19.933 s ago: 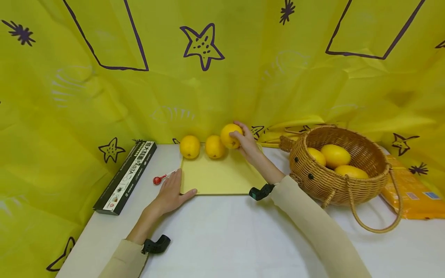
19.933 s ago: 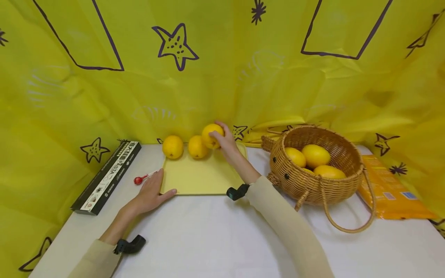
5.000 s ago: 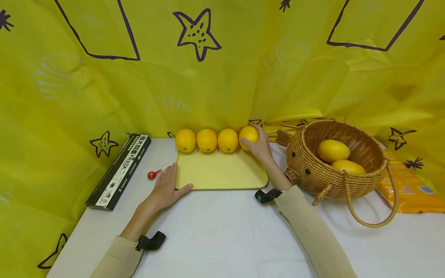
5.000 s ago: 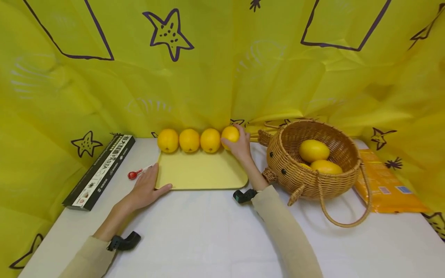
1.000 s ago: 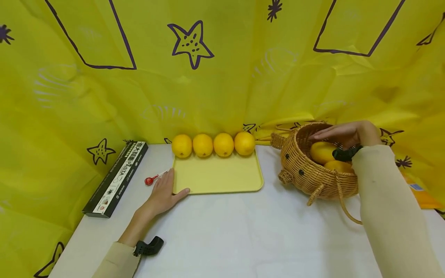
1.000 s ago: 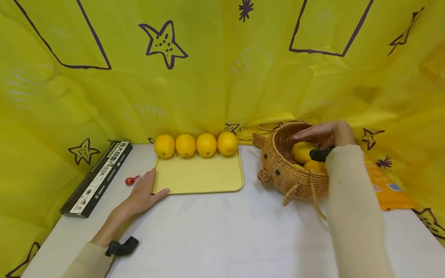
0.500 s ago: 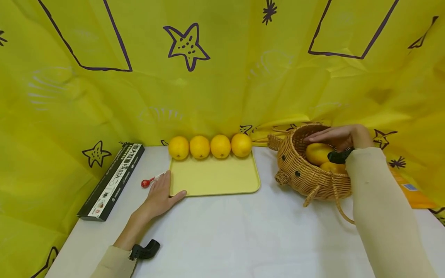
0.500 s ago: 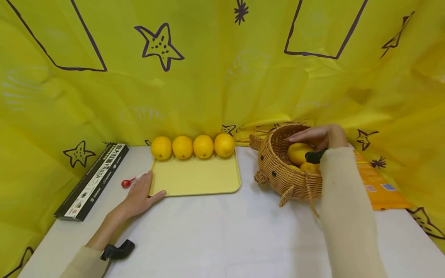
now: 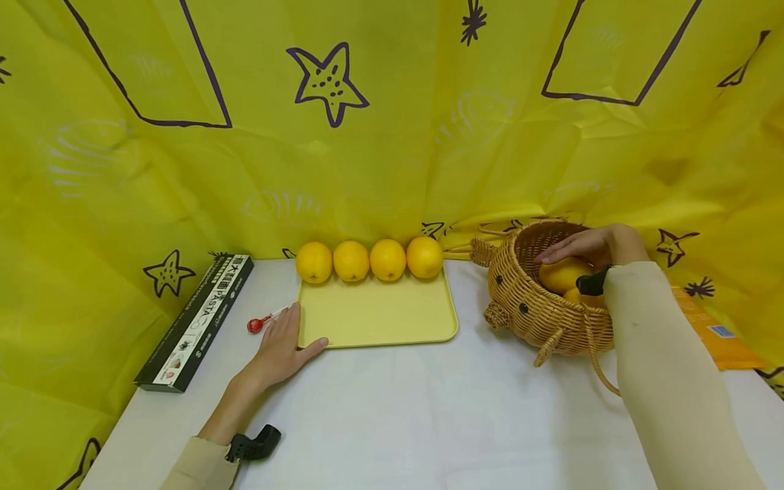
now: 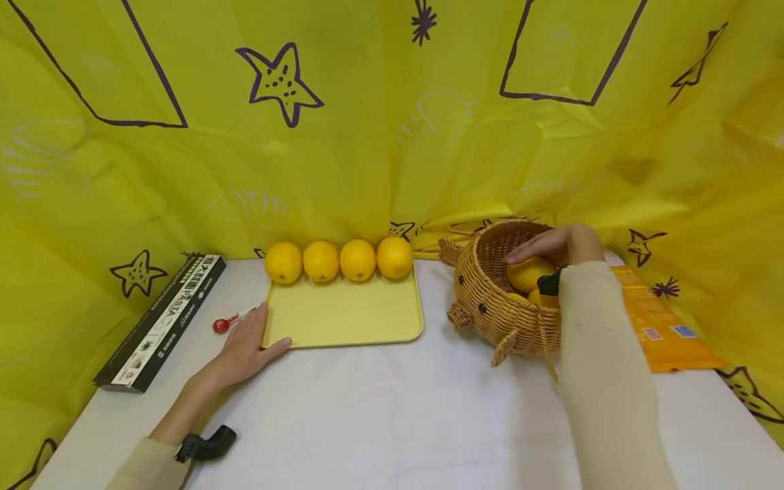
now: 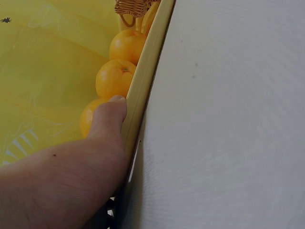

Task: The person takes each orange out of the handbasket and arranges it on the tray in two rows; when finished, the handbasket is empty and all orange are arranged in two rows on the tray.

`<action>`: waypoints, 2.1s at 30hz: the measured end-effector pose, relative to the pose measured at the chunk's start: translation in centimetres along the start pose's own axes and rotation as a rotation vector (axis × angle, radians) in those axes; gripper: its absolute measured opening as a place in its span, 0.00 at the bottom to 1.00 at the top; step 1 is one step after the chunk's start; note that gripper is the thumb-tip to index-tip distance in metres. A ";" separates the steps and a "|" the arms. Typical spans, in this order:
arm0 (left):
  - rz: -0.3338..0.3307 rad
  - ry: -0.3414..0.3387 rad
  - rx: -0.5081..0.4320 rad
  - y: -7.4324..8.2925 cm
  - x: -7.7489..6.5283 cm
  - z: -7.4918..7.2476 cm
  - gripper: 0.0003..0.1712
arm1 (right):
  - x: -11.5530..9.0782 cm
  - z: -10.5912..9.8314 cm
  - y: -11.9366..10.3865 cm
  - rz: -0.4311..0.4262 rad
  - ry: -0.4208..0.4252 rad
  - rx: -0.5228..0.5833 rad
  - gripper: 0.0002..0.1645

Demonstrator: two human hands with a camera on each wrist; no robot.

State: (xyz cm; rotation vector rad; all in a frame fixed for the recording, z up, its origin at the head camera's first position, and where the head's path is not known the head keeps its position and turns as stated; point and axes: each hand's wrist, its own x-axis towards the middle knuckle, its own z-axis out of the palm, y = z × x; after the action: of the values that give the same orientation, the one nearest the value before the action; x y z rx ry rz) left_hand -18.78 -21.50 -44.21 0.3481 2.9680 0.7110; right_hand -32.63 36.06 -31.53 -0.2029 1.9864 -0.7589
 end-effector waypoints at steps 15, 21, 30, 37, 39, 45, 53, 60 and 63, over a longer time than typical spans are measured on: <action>-0.007 -0.010 0.005 0.1 -0.1 -0.1 0.58 | 0.2 -0.1 0.2 0.032 0.016 0.003 0.40; -0.011 -0.010 -0.004 -0.1 0.0 0.0 0.58 | 0.4 0.0 0.2 0.024 0.035 0.075 0.36; -0.017 -0.014 -0.011 -0.3 -0.1 0.0 0.59 | 0.5 0.3 -0.1 0.030 0.026 0.188 0.25; -0.008 -0.005 -0.014 -0.3 -0.2 0.0 0.59 | 0.3 0.6 -1.5 -0.038 0.046 0.119 0.35; -0.005 -0.004 -0.012 -0.2 -0.2 0.0 0.59 | 0.4 0.7 -1.9 -0.052 0.032 0.114 0.34; -0.002 0.006 -0.006 -0.1 -0.1 -0.1 0.58 | 0.5 0.5 -2.6 -0.096 -0.066 0.171 0.20; -0.012 -0.021 -0.025 0.3 -0.1 0.0 0.59 | -2.1 0.4 -3.7 -0.152 -0.036 0.070 0.22; 0.001 0.009 0.000 0.0 -0.1 0.0 0.59 | -5.6 1.0 -3.9 -0.335 0.072 0.005 0.25; 0.006 0.012 -0.004 -0.1 0.0 0.1 0.59 | -6.7 1.6 -3.8 -0.598 0.152 0.085 0.27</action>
State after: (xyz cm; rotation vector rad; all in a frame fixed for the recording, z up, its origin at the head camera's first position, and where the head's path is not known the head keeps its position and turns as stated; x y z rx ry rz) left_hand -18.82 -21.54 -44.35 0.3540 2.9775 0.7217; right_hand -28.36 35.32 -24.93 -0.7275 2.0450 -1.2640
